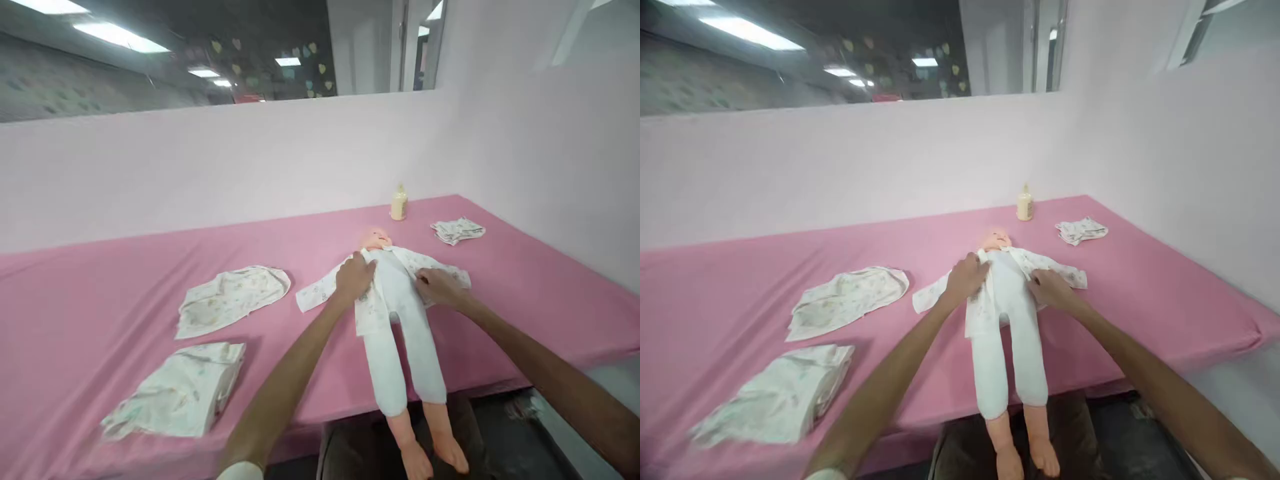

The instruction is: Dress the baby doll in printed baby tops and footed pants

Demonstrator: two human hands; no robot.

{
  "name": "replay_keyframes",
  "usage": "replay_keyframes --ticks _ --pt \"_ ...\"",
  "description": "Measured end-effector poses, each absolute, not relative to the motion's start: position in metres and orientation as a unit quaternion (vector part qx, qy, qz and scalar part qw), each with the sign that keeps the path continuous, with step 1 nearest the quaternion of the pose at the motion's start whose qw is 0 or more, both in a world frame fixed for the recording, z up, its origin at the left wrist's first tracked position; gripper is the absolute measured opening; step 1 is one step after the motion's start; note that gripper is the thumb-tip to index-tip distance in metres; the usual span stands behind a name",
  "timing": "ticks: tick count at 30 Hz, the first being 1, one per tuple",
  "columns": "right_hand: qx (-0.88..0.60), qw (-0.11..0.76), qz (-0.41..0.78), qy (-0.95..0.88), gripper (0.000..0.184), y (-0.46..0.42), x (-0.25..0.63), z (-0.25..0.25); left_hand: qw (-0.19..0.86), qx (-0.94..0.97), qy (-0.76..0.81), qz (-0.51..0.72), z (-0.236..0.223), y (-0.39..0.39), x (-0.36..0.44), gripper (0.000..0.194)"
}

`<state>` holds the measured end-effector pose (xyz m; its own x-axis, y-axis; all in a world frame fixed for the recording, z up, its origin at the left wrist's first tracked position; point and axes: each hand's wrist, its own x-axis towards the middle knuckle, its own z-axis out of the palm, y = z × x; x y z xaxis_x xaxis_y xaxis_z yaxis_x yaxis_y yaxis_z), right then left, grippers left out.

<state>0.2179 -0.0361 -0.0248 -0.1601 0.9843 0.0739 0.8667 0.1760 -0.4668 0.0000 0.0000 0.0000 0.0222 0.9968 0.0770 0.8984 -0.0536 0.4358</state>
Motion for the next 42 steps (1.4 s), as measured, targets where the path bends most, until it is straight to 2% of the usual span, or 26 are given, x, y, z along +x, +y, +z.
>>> replay_keyframes --ticks 4,10,14,16,20,24,28,37,42 --pt "-0.629 0.239 0.166 -0.721 0.023 -0.04 0.2 0.002 0.141 0.706 0.664 0.2 0.002 0.004 0.0 0.027" --pt "-0.511 0.195 0.116 -0.829 0.026 -0.057 0.155 0.014 0.097 0.716 0.663 0.197 0.003 0.014 0.008 0.018" --pt "-0.462 0.173 0.183 -0.85 0.022 -0.061 0.156 0.021 0.085 0.72 0.66 0.197 0.001 0.017 0.01 0.021" --pt "-0.492 0.196 0.185 -0.828 0.021 -0.051 0.158 0.026 0.093 0.716 0.664 0.195 0.001 0.018 0.01 0.023" --pt "-0.622 0.266 0.073 -0.733 0.015 -0.005 0.149 0.028 0.091 0.716 0.664 0.198 0.001 0.02 0.01 0.028" --pt "-0.674 0.175 0.054 -0.715 0.027 0.033 0.135 0.018 0.094 0.715 0.662 0.203 0.001 0.021 0.008 0.032" --pt "-0.672 0.118 0.023 -0.731 0.024 0.04 0.133 0.01 0.084 0.717 0.662 0.203 0.0 0.026 0.005 0.03" --pt "-0.666 0.116 0.025 -0.736 0.024 0.051 0.148 0.018 0.079 0.717 0.663 0.2 -0.005 0.031 0.011 0.032" --pt "-0.642 0.111 0.097 -0.753 0.022 0.052 0.161 0.028 0.052 0.721 0.662 0.195 -0.004 0.03 0.012 0.032"
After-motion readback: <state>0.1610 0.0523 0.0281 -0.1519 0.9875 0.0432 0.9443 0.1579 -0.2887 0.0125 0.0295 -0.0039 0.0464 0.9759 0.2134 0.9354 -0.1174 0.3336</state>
